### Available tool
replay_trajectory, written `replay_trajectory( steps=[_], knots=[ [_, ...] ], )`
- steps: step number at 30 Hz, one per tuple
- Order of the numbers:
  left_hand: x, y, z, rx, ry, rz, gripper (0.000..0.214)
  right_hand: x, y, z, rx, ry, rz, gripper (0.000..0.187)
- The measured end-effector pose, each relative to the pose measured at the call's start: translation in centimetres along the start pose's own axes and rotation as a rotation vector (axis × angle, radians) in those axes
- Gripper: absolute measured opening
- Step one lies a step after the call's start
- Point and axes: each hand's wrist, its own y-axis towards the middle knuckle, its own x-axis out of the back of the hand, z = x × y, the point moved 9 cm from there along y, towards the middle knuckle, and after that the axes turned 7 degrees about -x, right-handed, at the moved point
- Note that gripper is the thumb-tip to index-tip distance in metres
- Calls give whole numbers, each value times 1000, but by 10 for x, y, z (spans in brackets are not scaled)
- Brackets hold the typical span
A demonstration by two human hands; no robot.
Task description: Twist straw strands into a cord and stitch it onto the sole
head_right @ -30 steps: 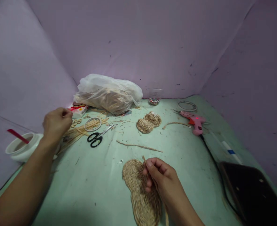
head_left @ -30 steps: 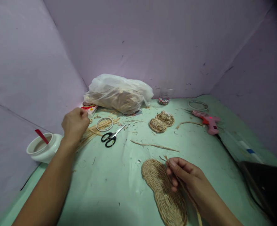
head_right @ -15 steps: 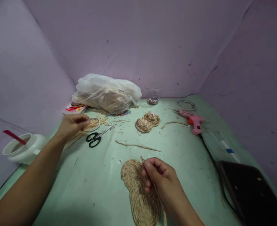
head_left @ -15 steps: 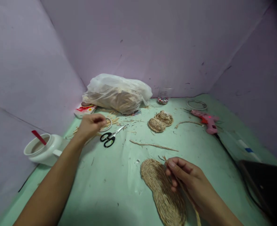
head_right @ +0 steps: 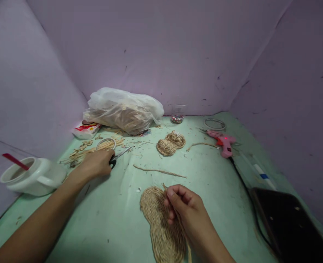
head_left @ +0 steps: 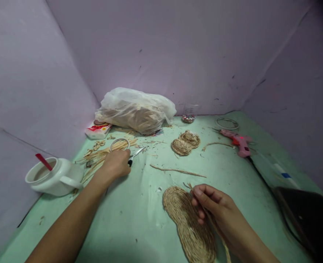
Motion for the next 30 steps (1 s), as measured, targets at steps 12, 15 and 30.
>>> replay_trajectory(
  steps=[12,15,30],
  knots=[
    [27,-9,-14,-87,-919,-121,49,5,4,4,35,207,32,24],
    [25,-16,-26,-46,-1248,-111,56,4,3,8,53,258,62,25],
    [30,-76,-130,-544,-571,155,18,10,-3,18,70,165,4,24]
  ],
)
